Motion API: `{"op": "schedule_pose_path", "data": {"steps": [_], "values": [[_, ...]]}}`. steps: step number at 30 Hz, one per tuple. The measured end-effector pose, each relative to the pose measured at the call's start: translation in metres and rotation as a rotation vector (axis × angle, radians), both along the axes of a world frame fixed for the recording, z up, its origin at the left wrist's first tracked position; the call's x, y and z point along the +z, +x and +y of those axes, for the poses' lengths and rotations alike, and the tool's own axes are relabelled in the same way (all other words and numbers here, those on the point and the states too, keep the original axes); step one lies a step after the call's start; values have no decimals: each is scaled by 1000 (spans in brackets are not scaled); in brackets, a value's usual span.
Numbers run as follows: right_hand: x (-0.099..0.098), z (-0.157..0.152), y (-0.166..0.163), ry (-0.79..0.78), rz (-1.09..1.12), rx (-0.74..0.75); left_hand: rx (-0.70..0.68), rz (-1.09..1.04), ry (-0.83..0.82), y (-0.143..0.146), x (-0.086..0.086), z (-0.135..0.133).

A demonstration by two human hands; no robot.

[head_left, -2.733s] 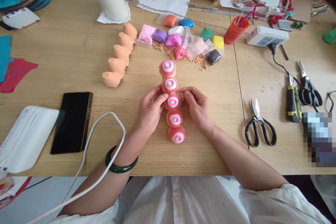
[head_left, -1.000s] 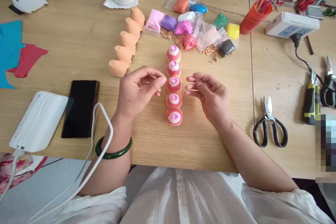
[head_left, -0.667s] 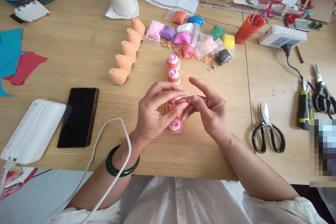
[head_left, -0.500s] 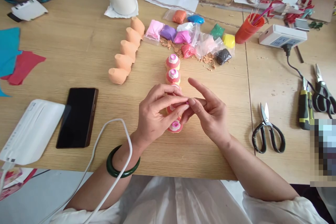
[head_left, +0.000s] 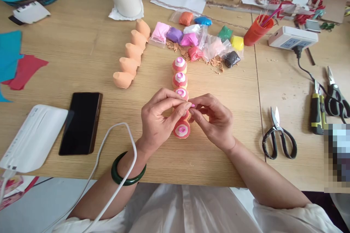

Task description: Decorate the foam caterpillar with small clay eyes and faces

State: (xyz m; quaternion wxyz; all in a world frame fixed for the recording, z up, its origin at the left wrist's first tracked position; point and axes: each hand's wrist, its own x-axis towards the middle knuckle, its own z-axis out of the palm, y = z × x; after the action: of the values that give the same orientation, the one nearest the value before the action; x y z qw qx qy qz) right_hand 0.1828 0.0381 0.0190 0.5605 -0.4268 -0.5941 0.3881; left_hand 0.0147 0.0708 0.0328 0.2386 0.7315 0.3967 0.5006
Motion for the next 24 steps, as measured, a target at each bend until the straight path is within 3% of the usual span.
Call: {"op": "schedule_pose_path", "data": {"steps": [7,11,20,24], "values": [[-2,1,0,-11,91,-15,-50,-50,-130,0,1,1],[-1,1,1,-18,27,-47,-110,-73,-164,1,2,0],[2,2,0,24,-39,-50,-47,138,136,0,-1,2],[1,1,0,35,-4,-40,-29,137,136,-1,-1,2]]}}
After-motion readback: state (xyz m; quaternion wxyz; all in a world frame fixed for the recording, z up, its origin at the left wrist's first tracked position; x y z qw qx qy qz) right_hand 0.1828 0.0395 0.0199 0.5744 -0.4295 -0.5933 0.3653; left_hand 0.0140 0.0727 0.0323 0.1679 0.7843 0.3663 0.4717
